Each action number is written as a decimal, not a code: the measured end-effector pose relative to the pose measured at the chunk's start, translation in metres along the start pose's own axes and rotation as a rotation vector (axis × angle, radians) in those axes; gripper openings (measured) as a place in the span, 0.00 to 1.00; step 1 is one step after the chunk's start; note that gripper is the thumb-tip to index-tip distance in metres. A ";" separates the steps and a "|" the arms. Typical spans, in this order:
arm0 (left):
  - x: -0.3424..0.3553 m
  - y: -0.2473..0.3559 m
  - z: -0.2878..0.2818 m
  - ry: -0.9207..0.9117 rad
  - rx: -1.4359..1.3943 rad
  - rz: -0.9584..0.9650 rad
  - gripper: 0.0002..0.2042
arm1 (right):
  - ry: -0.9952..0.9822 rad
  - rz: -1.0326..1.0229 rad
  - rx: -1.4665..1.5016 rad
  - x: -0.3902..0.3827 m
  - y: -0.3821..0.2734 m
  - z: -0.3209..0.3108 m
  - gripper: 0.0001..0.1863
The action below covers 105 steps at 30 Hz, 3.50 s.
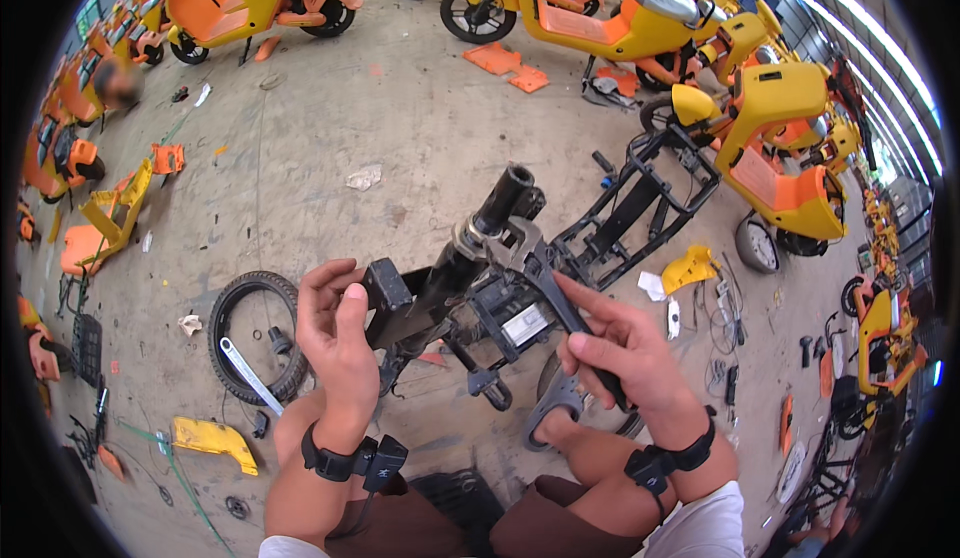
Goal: The person uses a large adjustable wrench to adjust and tighten components on a motorcycle's front fork assembly while holding the metal tubes by hand.
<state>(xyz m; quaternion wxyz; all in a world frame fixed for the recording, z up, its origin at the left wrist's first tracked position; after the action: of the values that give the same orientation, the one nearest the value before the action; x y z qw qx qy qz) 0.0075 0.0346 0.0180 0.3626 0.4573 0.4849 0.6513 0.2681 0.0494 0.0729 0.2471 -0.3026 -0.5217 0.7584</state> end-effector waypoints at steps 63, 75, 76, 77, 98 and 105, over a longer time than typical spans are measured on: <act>-0.007 -0.002 -0.013 -0.127 -0.119 -0.022 0.16 | 0.036 -0.020 -0.006 0.000 0.004 0.001 0.32; -0.009 0.001 -0.007 -0.109 -0.108 0.020 0.13 | 0.134 -0.048 0.036 -0.002 0.006 0.021 0.33; -0.010 0.000 -0.006 -0.108 -0.107 0.022 0.13 | 0.128 -0.050 0.033 -0.002 0.006 0.021 0.33; -0.011 0.000 -0.005 -0.107 -0.086 0.020 0.12 | 0.122 -0.053 0.030 -0.002 0.005 0.020 0.34; -0.005 0.002 0.000 -0.138 0.034 0.011 0.16 | 0.276 -0.161 0.254 0.003 0.017 0.078 0.32; -0.010 0.037 0.014 -0.230 0.450 0.280 0.19 | 0.344 -0.277 0.243 -0.029 0.005 0.068 0.33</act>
<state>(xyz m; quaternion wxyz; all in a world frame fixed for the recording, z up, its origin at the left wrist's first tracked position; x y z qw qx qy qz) 0.0230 0.0194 0.0531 0.2110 0.6597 0.5051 0.5150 0.2386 -0.0158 0.0927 0.4683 -0.3212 -0.4135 0.7118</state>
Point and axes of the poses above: each hand's wrist, its own x-axis towards the middle knuckle, its own z-axis out of the palm, y = z × x, the point moved 4 cm from there along x, towards the middle knuckle, and after that the axes turned 15 degrees about -y, right-handed, at the moved point
